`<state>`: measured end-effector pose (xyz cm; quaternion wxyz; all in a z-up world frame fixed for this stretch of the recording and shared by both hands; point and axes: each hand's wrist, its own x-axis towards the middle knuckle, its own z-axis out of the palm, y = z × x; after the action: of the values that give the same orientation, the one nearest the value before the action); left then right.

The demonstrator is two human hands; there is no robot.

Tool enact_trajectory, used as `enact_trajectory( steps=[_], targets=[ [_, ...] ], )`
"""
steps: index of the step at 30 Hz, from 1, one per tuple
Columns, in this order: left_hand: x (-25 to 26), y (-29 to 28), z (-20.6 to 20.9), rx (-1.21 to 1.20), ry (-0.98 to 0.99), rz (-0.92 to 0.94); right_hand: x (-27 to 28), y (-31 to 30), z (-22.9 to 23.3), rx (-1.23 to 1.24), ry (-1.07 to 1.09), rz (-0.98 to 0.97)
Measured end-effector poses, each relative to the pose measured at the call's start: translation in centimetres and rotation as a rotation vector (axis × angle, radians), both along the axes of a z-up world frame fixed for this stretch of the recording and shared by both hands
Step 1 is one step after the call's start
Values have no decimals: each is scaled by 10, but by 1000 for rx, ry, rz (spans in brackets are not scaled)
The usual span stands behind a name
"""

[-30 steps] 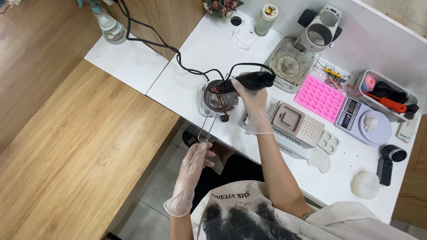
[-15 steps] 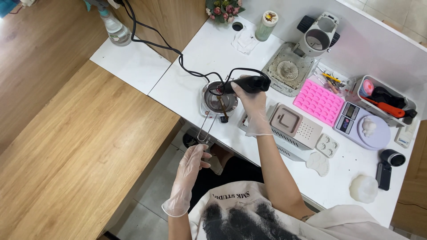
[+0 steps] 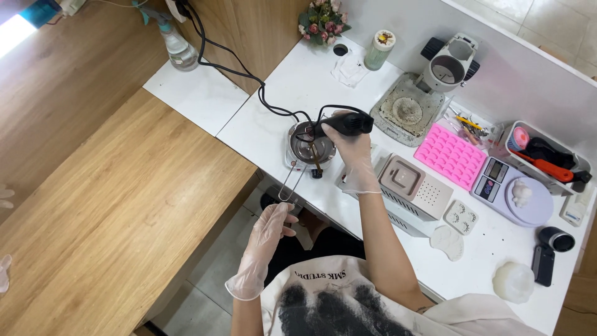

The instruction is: Melting wax in a small pot using a heating plate and a heat gun.

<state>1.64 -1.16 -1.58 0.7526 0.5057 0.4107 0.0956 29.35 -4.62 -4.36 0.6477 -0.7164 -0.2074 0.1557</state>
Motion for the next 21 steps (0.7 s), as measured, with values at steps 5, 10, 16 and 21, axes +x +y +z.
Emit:
enact_trajectory(
  steps=[5,10,16,21],
  targets=[
    [8,-3,7,59,19,-62,6,-2,-6,-124,-139,-1],
    [11,-6,10,96,46,-113,-2,-4,9,-258,-153,13],
    [10,-8,6,64,5,-78,-12,-2,5,-204,-268,49],
    [11,-7,17,16,75,-55,-5,1,-10,-220,-185,17]
  ],
)
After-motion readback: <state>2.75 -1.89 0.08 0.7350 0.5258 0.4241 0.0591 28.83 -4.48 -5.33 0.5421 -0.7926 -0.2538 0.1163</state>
